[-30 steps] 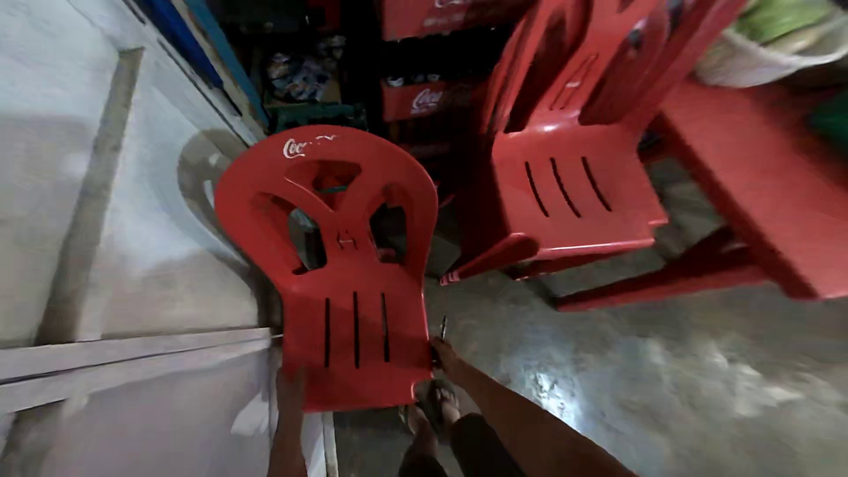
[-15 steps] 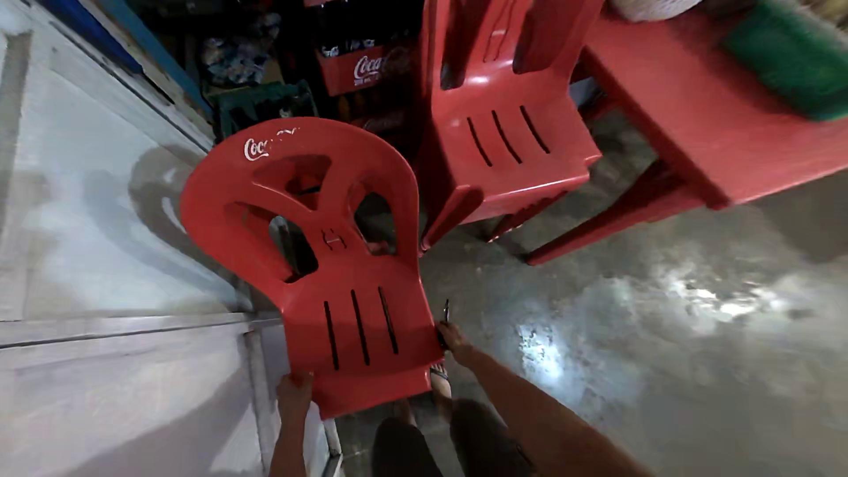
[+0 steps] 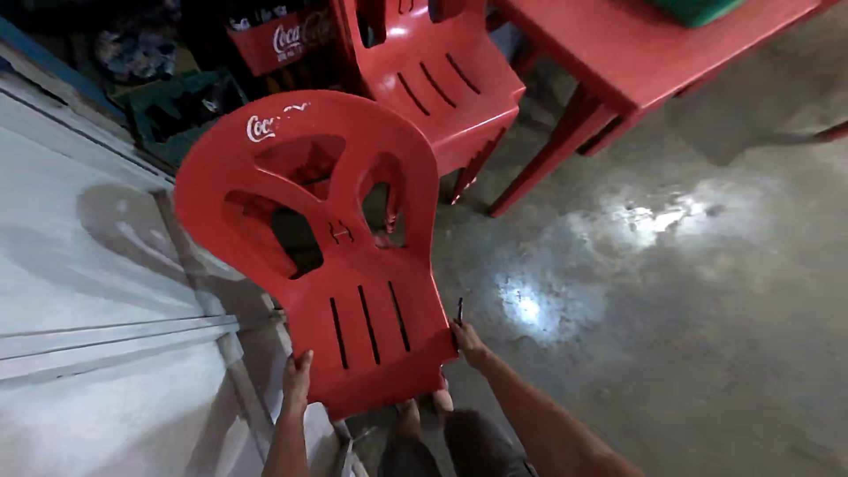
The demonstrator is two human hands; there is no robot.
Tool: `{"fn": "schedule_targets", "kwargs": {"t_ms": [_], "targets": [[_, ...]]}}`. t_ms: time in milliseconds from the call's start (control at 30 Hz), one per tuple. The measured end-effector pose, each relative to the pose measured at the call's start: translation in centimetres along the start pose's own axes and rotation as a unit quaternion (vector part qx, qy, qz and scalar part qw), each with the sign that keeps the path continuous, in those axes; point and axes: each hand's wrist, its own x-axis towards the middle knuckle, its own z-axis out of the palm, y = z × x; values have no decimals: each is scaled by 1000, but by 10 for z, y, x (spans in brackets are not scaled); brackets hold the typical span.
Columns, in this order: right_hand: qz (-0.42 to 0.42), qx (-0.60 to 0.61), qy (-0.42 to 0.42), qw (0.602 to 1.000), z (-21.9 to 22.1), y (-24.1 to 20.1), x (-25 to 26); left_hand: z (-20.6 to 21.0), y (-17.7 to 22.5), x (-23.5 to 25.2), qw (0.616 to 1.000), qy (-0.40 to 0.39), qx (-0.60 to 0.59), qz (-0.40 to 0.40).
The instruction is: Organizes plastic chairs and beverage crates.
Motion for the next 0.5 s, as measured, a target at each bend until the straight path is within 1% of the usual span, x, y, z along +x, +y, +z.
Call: {"fn": "schedule_targets", "kwargs": {"t_ms": [133,267,367,500], "targets": [[11,46,-6,999,-15,37,-14,11,-9,-10,1000,-17,2,3],[1,56,-3,998,-35,69,-21,27,-9,-27,999,-26,-2,22],[-10,56,6,998,-53,76,-25,42,-2,-45,1000,-22,5,6],[-15,29,11,999,-86,72,-18,67,4,-61,1000,-24,0,-12]]}}
